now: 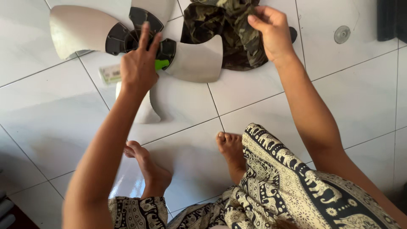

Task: The person cleans a ceiling fan using a spray bottle and a cloth. They spray the fan blades and wipe them with the cloth, repeating the process for each blade.

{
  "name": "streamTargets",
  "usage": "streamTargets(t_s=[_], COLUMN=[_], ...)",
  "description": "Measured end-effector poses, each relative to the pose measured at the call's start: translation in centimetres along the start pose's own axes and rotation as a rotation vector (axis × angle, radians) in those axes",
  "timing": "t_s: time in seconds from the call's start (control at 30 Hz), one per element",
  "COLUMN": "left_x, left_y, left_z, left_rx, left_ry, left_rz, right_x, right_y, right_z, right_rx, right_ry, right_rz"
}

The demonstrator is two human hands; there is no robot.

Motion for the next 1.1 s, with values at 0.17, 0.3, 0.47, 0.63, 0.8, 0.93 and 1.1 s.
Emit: streamTargets(t_s=[0.17,0.3,0.47,0.63,0.8,0.93,1.1], left_x=[2.1,1.7,-0.3,-0.9,0.6,2.0,3.3], left_y=[1.2,1.2,1.6,4.1,4.8,6.3,7.1], left_z=[-2.8,-4.5,-5.8,-7.6,-8.4,-10.7,-11.1], left_rx=[0.281,0.371,0.325,0.287,0.139,0.049,0.059], left_ry=[0.035,0.064,0.185,0.199,0.194,0.183,0.074], left_rz=[-0.207,-0.186,-0.011,0.112,0.094,-0.008,0.045], right_x=[0.4,-0.5,0.0,7.1,12.2,12.3,11.8], right_y=[0.9,-0.7,-4.7,-2.5,4.8,8.2,8.9], right_z=[0.8,0.6,1.2,-1.7,-3.9,-0.1,-4.5], right_rx=[0.044,0.0,-0.149,-0.362,-0.513,-0.508,-0.439], right_ry=[0.036,0.08,0.026,-0.055,-0.144,-0.235,-0.226], right_rz=[-0.019,-0.14,-0.003,0.682,0.985,1.247,1.146])
Point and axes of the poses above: each hand's wrist, its own z-axis away from the middle knuckle, its own x-axis out of the palm, y = z × x, the point moved 6 cm from there along -z, towards the middle knuckle, and after that the axes turned 8 degrees about -y, right-handed, at the moved point
